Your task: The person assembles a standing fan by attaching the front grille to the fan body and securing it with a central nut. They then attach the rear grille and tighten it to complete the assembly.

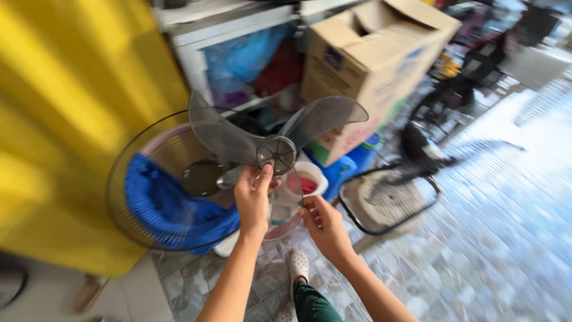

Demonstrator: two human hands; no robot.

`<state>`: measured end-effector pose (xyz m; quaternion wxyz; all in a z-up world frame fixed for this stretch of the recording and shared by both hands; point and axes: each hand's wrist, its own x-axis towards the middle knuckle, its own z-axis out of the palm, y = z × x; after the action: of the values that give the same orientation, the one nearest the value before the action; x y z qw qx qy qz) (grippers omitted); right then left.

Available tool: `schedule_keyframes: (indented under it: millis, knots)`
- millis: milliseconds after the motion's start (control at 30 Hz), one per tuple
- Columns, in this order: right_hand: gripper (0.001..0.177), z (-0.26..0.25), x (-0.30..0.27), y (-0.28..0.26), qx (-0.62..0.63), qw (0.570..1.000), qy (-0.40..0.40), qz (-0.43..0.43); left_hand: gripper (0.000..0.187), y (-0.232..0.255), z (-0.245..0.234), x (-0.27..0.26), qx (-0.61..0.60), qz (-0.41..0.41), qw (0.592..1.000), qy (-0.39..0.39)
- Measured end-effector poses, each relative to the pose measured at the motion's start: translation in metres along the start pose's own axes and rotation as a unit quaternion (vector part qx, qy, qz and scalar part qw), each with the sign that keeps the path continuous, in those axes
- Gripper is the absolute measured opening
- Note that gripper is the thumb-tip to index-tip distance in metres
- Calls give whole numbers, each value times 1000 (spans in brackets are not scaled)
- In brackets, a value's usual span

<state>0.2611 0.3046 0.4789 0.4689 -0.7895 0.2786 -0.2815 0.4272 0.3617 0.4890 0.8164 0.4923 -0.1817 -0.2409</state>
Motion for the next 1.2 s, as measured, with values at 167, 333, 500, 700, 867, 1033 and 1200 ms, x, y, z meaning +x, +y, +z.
schedule_keyframes:
  millis: [167, 333, 500, 700, 867, 1033, 1200]
  knots:
    - [59, -65, -35, -25, -196, 956, 178, -129, 28, -27, 64, -40, 122, -1, 990, -74]
    - [72, -115, -55, -9, -352, 911, 164, -142, 33, -64, 124, -89, 140, -24, 970, -199]
    - [23, -169, -101, 48, -169, 968, 151, -108, 33, -86, 177, -102, 136, -23, 965, -221]
    - [65, -247, -106, 108, -26, 938, 316, 143, 32, -109, 252, -139, 194, 8, 937, -289]
    - [69, -296, -123, 137, 164, 905, 333, 207, 39, -139, 307, -189, 223, 160, 909, -313]
    - [72, -338, -138, 174, 283, 872, 311, 253, 46, -165, 329, -205, 313, 114, 882, -335]
    - [67, -342, -133, 218, 364, 840, 308, 259, 48, -182, 344, -192, 328, 129, 859, -370]
